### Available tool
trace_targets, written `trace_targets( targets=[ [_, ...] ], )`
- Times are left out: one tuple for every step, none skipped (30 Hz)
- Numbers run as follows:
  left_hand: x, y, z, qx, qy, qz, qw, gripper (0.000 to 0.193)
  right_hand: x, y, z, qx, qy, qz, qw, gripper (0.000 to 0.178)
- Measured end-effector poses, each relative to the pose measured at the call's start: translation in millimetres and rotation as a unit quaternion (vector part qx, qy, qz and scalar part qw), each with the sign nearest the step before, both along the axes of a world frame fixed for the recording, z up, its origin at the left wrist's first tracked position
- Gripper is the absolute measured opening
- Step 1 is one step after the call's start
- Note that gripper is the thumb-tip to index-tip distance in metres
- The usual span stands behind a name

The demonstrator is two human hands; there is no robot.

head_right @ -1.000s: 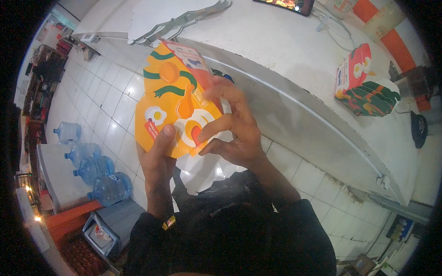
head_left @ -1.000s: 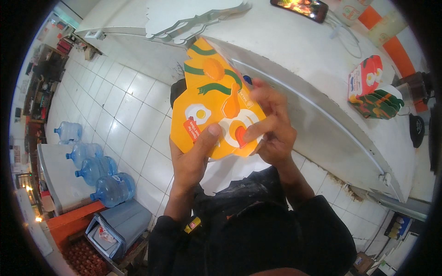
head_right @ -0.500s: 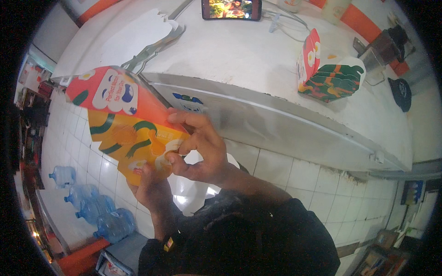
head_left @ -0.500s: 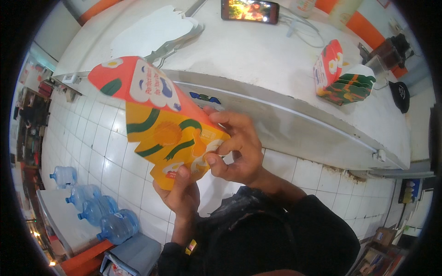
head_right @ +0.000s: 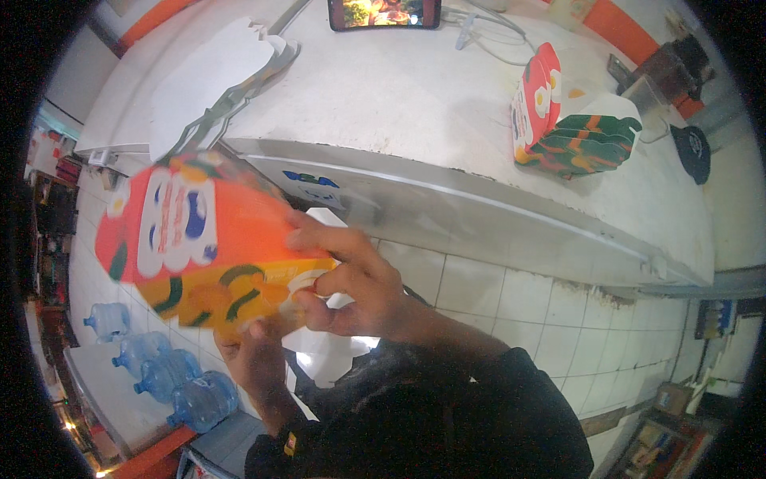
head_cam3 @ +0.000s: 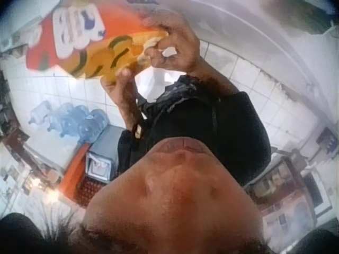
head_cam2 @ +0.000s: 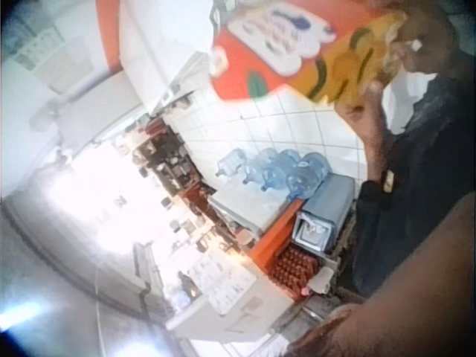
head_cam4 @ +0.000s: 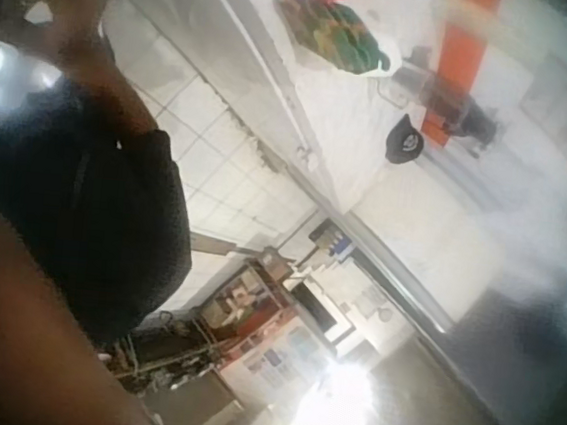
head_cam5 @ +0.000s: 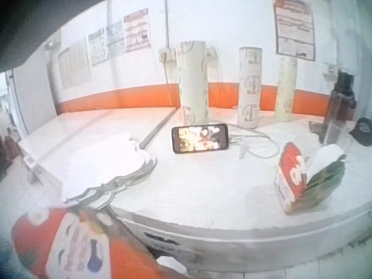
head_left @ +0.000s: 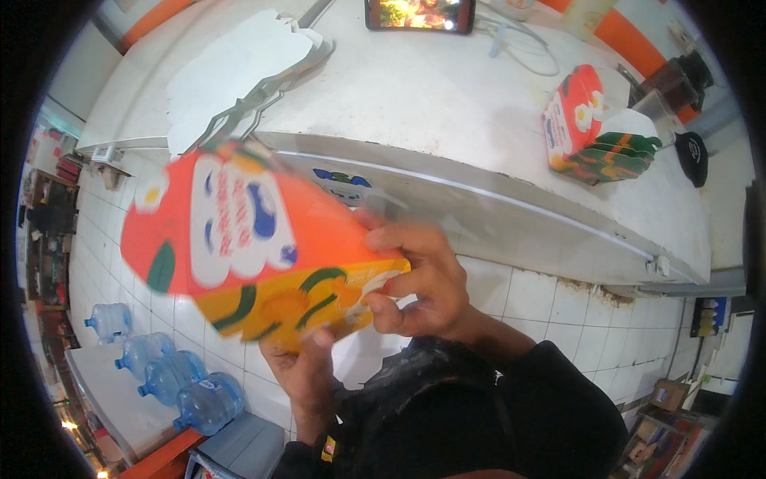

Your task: The person folds and assembles small, colorful cardboard boxes from flat sheets. They fold the flaps, tuck them into slots, and form the box shape, then place the finished boxes on a white counter. The process is repeated for multiple boxes.

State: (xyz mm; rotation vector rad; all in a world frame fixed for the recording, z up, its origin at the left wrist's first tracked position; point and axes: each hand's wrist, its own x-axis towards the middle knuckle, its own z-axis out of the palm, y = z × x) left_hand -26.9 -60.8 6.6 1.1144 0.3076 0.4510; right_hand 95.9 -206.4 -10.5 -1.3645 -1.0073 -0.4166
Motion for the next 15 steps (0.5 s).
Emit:
trace_targets(
  targets=[
    [-0.7, -0.5, 8.3, 0.014, 0.020, 0.004, 1.000, 0.057, 0.0, -1.1, -0.6, -0.015, 0.003, 0.009, 1.000, 0.021],
    [-2.4, 2.8, 12.0, 0.020, 0.029, -0.012, 0.999, 0.061, 1.7, -0.9, -0.6, -0.023, 0.002, 0.034, 0.999, 0.022],
    [-4.0, 6.4, 10.0, 0.034, 0.039, -0.013, 0.999, 0.062, 3.9, -0.8, 0.0, -0.030, 0.001, 0.059, 0.998, 0.023],
    [-5.5, 10.0, 7.4, 0.048, 0.049, -0.014, 0.998, 0.062, 5.4, -0.7, 0.7, -0.038, 0.000, 0.084, 0.996, 0.024],
    [-5.7, 13.5, 5.3, 0.064, 0.059, -0.015, 0.996, 0.063, 6.2, -0.6, 2.8, -0.033, 0.018, 0.098, 0.994, 0.024],
    [-4.3, 15.4, 1.4, 0.051, 0.014, -0.028, 0.998, 0.060, 6.8, -1.5, 5.1, -0.029, 0.036, 0.113, 0.993, 0.024],
    [-4.6, 15.1, -1.2, 0.038, 0.015, -0.020, 0.999, 0.059, 7.7, -2.6, 5.5, -0.024, 0.055, 0.127, 0.990, 0.025],
    [-6.3, 13.5, -3.1, 0.024, 0.016, -0.013, 1.000, 0.059, 9.9, -3.8, 4.0, -0.009, 0.071, 0.155, 0.985, 0.025],
    [-6.8, 12.5, -4.9, 0.009, 0.016, -0.006, 1.000, 0.058, 13.5, -4.8, 1.2, 0.007, 0.088, 0.183, 0.979, 0.026],
    [-5.8, 12.7, -6.8, 0.003, 0.001, -0.005, 1.000, 0.057, 16.8, -6.2, -1.5, 0.023, 0.104, 0.210, 0.972, 0.027],
    [-4.4, 13.1, -8.8, -0.005, -0.015, -0.004, 1.000, 0.057, 20.2, -8.7, -3.5, 0.006, 0.084, 0.211, 0.974, 0.028],
    [-3.3, 13.4, -9.8, -0.013, -0.031, -0.003, 0.999, 0.056, 23.3, -11.5, -5.3, -0.011, 0.064, 0.213, 0.975, 0.028],
    [-2.7, 13.6, -9.7, -0.025, -0.026, -0.011, 0.999, 0.056, 25.0, -12.6, -6.1, -0.028, 0.044, 0.214, 0.975, 0.029],
    [-2.6, 12.9, -9.6, -0.035, -0.020, -0.019, 0.999, 0.057, 24.7, -11.3, -7.4, -0.023, 0.051, 0.198, 0.979, 0.027],
    [-2.7, 12.0, -9.8, -0.046, -0.015, -0.027, 0.998, 0.057, 22.8, -8.2, -8.7, -0.017, 0.058, 0.181, 0.982, 0.025]
  ],
)
